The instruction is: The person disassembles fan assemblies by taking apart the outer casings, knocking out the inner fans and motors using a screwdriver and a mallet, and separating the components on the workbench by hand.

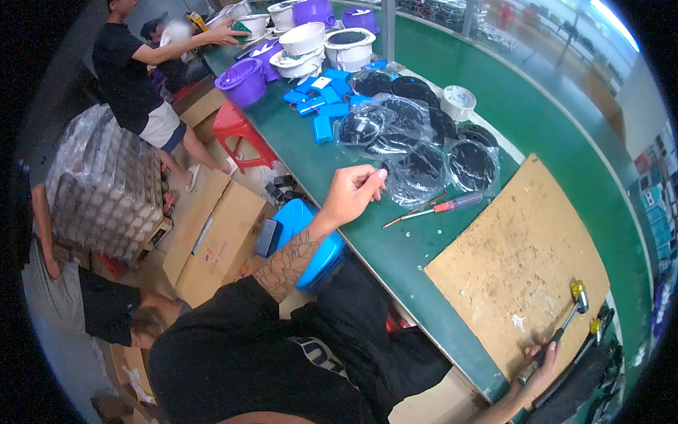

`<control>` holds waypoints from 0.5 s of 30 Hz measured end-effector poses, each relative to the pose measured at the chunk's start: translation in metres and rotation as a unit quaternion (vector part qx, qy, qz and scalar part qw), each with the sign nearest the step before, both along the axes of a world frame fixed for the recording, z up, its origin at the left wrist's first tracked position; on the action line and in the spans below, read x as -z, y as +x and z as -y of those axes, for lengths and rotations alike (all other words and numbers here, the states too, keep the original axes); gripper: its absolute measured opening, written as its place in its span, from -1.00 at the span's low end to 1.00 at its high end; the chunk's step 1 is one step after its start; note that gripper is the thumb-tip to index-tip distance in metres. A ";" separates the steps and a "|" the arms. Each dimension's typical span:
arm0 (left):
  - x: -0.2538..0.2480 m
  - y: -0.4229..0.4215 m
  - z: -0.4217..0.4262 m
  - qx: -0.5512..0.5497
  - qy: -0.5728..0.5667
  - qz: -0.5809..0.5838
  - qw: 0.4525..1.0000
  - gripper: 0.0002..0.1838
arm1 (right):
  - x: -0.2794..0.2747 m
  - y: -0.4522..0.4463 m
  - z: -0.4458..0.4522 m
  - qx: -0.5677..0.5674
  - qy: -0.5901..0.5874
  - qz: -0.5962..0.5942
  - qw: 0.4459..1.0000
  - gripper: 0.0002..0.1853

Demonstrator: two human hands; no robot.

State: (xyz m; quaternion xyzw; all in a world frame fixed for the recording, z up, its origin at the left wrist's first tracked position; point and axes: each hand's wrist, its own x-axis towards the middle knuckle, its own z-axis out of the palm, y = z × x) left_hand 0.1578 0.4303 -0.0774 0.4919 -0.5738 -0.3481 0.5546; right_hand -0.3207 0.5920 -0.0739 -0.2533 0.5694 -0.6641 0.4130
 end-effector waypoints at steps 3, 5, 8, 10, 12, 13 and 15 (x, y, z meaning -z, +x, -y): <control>-0.004 -0.002 -0.002 -0.008 -0.009 -0.004 1.000 -0.64 | 0.000 -0.001 0.001 -0.005 -0.004 0.004 1.000 -0.60; -0.004 -0.001 -0.003 -0.010 -0.008 0.001 1.000 -0.64 | 0.003 -0.003 0.002 -0.005 -0.005 0.009 1.000 -0.59; -0.001 -0.001 -0.001 -0.005 -0.012 -0.009 1.000 -0.64 | 0.004 -0.005 0.000 -0.001 0.002 0.008 1.000 -0.58; -0.001 0.001 -0.001 0.005 0.002 0.002 1.000 -0.67 | -0.002 0.003 0.000 0.001 -0.002 0.014 1.000 -0.68; 0.000 0.001 -0.001 0.005 0.006 0.002 1.000 -0.67 | -0.003 0.004 0.000 0.001 -0.004 0.015 1.000 -0.68; 0.000 0.001 -0.001 0.005 0.009 0.002 1.000 -0.67 | -0.003 0.004 0.000 0.002 -0.007 0.016 1.000 -0.69; -0.001 0.000 -0.002 0.004 0.010 0.005 1.000 -0.67 | -0.002 0.004 0.000 0.005 -0.006 0.013 1.000 -0.65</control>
